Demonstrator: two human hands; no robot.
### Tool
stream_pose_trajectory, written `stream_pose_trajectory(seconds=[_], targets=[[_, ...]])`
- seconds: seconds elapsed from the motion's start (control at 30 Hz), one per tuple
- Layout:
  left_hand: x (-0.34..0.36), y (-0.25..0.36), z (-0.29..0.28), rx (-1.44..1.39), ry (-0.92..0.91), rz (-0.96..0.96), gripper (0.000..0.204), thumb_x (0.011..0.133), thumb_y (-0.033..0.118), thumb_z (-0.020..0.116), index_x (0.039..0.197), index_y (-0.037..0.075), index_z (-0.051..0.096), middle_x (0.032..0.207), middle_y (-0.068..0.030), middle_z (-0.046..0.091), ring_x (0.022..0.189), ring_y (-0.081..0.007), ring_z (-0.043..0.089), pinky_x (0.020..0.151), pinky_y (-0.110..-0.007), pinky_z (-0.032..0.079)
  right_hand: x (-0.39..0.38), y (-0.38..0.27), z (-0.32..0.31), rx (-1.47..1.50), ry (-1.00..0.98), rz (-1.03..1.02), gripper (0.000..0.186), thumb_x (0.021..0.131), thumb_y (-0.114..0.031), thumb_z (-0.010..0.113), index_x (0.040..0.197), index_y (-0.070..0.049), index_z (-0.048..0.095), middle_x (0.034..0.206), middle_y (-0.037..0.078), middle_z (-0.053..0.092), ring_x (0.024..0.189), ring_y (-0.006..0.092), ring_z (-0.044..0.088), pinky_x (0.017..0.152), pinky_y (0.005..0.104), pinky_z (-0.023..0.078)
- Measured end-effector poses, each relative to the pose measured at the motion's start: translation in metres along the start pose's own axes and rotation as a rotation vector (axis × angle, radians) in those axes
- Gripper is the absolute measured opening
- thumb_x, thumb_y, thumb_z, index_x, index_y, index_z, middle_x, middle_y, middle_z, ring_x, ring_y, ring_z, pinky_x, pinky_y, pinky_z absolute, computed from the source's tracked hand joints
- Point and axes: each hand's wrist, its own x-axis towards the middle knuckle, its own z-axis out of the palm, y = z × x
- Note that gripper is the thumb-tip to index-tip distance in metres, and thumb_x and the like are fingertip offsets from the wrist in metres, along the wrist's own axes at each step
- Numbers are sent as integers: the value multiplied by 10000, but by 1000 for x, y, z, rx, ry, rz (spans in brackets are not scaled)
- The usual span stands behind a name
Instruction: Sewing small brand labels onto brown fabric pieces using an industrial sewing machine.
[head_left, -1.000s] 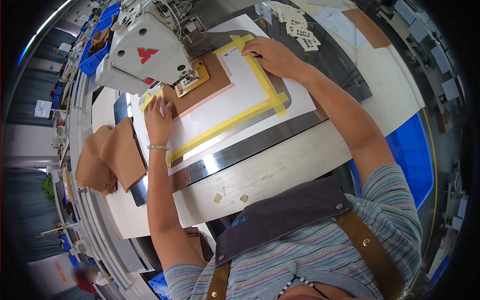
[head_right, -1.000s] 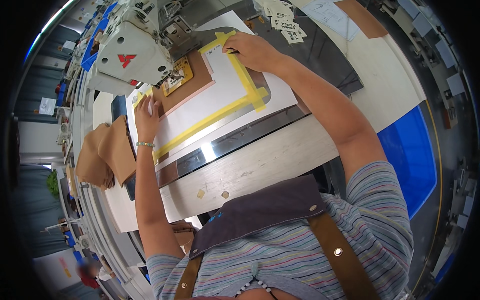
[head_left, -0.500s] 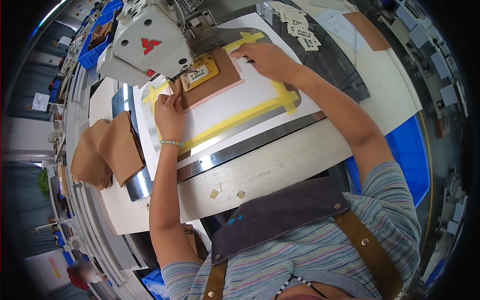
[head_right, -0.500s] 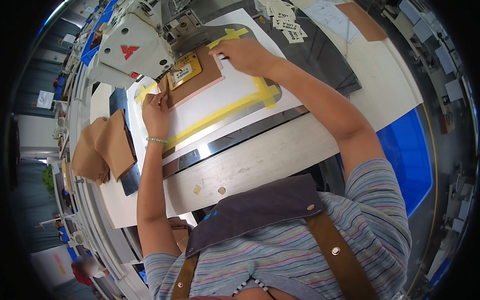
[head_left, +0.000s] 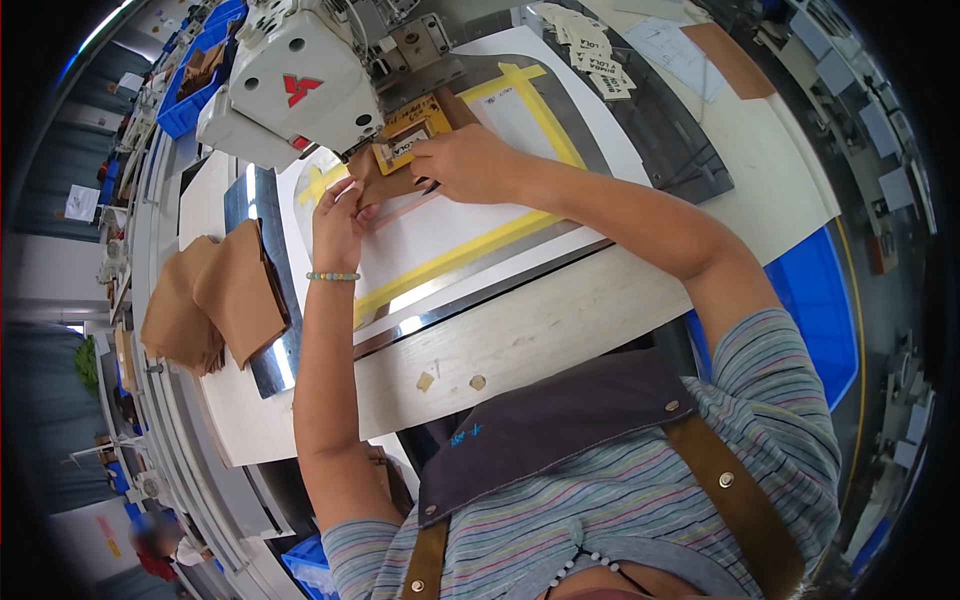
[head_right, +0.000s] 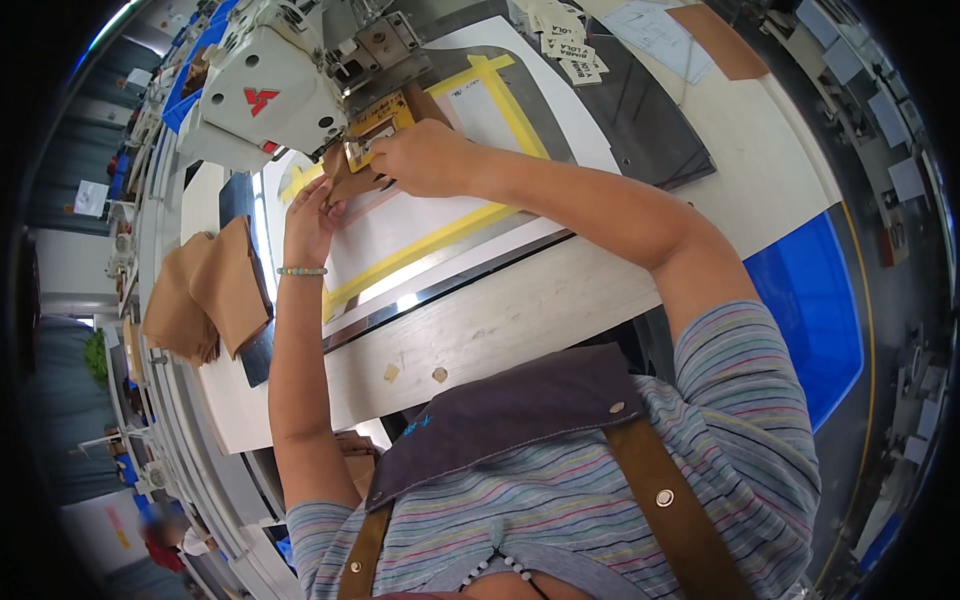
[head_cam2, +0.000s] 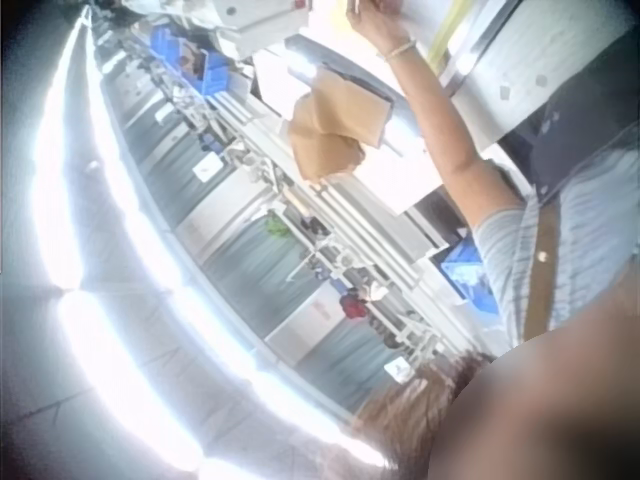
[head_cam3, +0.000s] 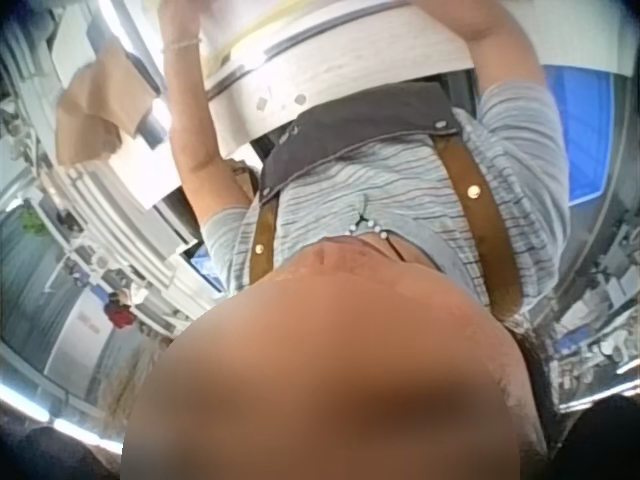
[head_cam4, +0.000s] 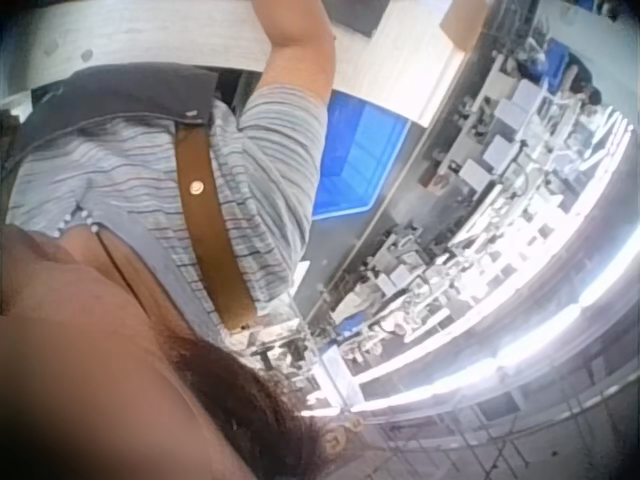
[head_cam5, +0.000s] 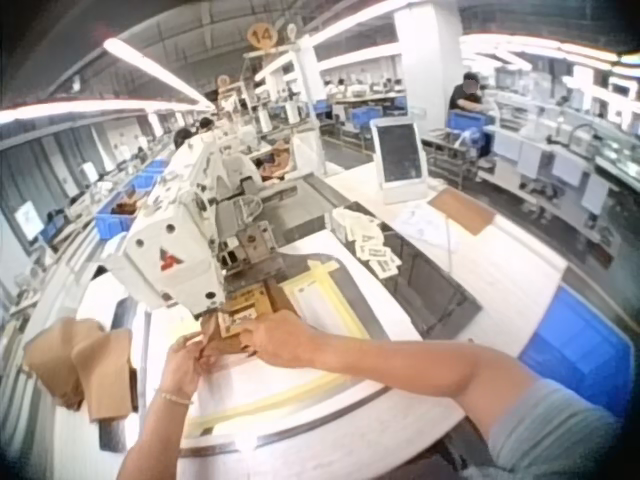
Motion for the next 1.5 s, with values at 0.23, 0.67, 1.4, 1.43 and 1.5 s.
stream_pose_trajectory(seconds=[0.23, 0.67, 1.4, 1.43, 1.5], targets=[[-18, 8, -6, -268, -96, -114, 265, 1061, 137, 610, 1282, -8, 581, 1159, -107, 687, 989, -206, 712, 866, -339, 622, 5, -16, 2, -79, 144, -55, 142, 901, -104, 660, 1007, -73, 749, 1052, 49, 699, 879, 256, 739, 743, 392, 612], [-118, 20, -32, 475, -13, 232, 531, 948, -9, 726, 1458, 25, 583, 1276, -70, 652, 1126, -128, 640, 974, -271, 533, 9, -65, -46, 274, -177, 89, 333, 1034, -388, 596, 1068, -77, 711, 943, 89, 686, 908, 302, 699, 761, 466, 563], [-219, 44, -167, 787, 480, 656, 585, 948, -59, 678, 1511, -1, 530, 1550, -107, 546, 1408, -215, 533, 1206, -353, 383, -6, 14, -21, 213, 122, 143, 328, 987, -299, 708, 1193, -44, 733, 1136, 162, 758, 1010, 359, 727, 862, 423, 573], [-233, 39, -192, 789, 582, 685, 621, 943, -62, 690, 1535, 10, 514, 1530, -115, 559, 1406, -215, 532, 1185, -348, 410, -15, 22, -27, 282, 74, 245, 331, 996, -302, 710, 1199, -41, 729, 1105, 157, 767, 967, 319, 743, 854, 388, 572], [-281, 29, -225, 494, 702, 580, 674, 936, -73, 690, 1566, 23, 474, 1559, -133, 512, 1413, -224, 519, 1159, -346, 445, -31, 32, -26, 262, 51, 331, 333, 1007, -299, 712, 1211, -36, 734, 1058, 143, 771, 886, 238, 730, 837, 334, 556]])
